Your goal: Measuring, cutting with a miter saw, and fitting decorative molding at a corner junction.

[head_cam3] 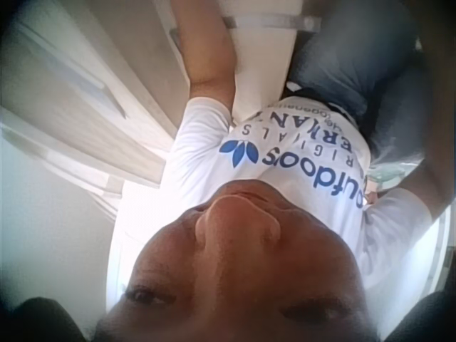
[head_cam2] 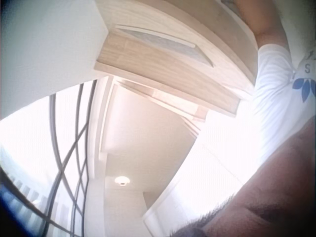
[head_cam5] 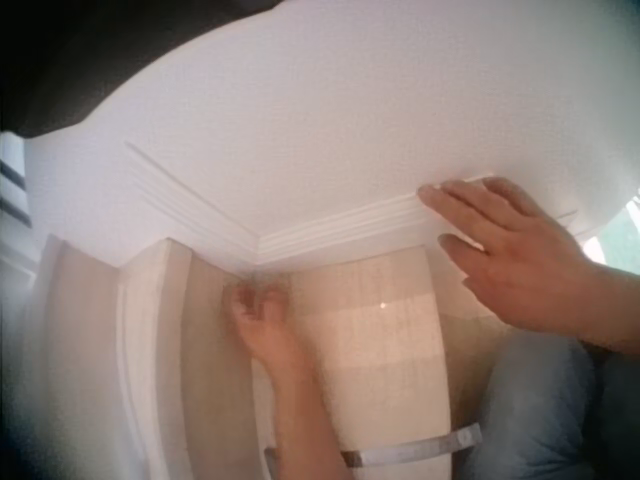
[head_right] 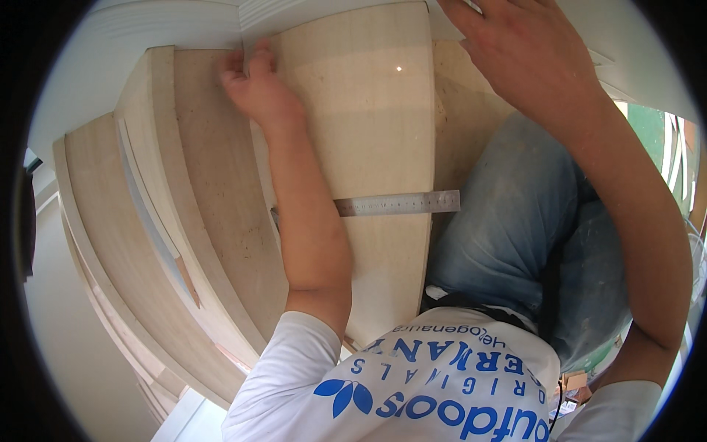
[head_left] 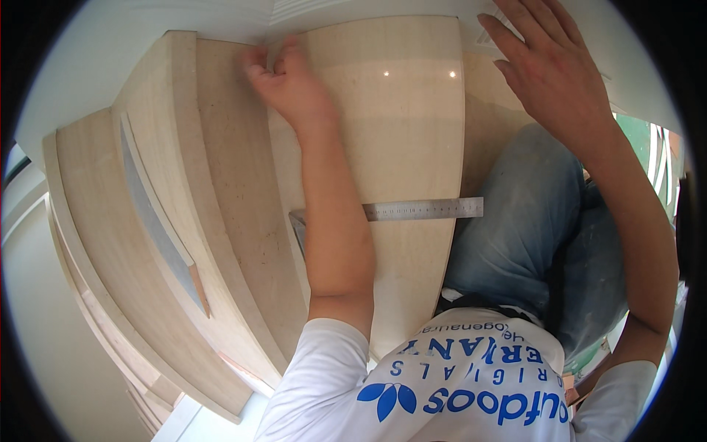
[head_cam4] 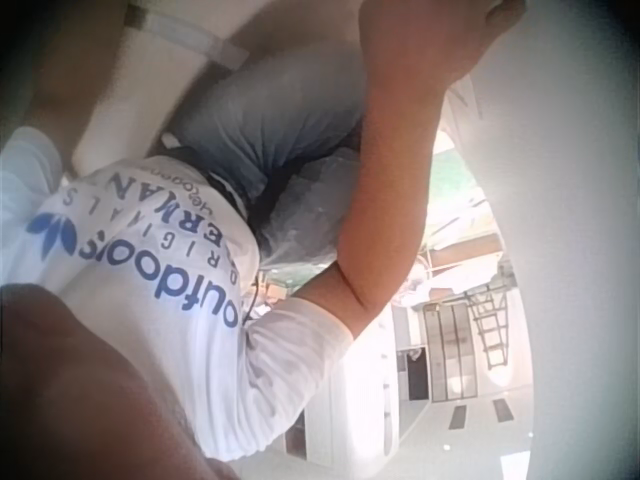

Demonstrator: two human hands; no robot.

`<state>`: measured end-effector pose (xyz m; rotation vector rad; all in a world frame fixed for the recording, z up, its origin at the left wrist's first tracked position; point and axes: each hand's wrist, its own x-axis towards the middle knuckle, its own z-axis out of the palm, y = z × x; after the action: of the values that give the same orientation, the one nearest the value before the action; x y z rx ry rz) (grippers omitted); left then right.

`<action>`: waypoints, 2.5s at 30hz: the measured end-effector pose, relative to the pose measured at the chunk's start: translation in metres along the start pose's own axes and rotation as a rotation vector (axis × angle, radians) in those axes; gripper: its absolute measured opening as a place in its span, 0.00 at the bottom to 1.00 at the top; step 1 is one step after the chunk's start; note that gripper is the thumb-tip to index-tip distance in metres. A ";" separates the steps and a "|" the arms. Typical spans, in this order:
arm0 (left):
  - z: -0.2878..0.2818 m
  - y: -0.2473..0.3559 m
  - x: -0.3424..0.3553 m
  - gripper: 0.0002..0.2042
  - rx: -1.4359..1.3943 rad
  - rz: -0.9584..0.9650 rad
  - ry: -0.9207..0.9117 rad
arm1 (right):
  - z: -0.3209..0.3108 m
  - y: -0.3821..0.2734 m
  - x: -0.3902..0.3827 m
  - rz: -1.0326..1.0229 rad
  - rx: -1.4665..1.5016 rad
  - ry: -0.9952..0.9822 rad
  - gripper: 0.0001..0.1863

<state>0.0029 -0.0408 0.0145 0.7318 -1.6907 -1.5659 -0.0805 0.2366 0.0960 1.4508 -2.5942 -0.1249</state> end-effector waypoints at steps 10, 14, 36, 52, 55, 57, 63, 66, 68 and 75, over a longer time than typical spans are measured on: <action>0.016 -0.008 -0.015 0.25 0.307 0.227 -0.337 | 0.013 -0.001 -0.002 0.065 0.025 0.095 0.27; 0.012 -0.003 -0.013 0.27 0.399 0.264 -0.370 | 0.003 -0.009 0.003 0.058 0.084 0.177 0.27; 0.011 -0.003 -0.017 0.24 0.388 0.252 -0.308 | -0.085 -0.109 0.153 0.271 1.231 0.339 0.39; 0.014 -0.010 -0.018 0.22 0.280 0.321 -0.267 | -0.083 -0.117 0.173 0.415 1.157 0.534 0.21; 0.013 -0.007 -0.019 0.23 0.274 0.316 -0.277 | -0.084 -0.121 0.176 0.446 1.130 0.549 0.21; 0.012 -0.003 -0.019 0.24 0.245 0.291 -0.288 | -0.086 -0.122 0.177 0.474 1.063 0.547 0.21; 0.009 0.008 -0.022 0.32 0.321 0.293 -0.385 | -0.082 -0.120 0.180 0.461 0.964 0.625 0.19; 0.008 0.009 -0.021 0.33 0.385 0.331 -0.388 | -0.082 -0.123 0.182 0.479 0.960 0.632 0.18; 0.008 0.009 -0.021 0.33 0.438 0.366 -0.380 | -0.088 -0.125 0.181 0.519 0.929 0.595 0.18; 0.008 0.010 -0.022 0.32 0.524 0.473 -0.398 | -0.102 -0.119 0.180 0.552 0.998 0.485 0.16</action>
<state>0.0099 -0.0172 0.0217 0.2237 -2.4015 -0.9811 -0.0540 0.0220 0.1968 0.6688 -2.5410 1.5368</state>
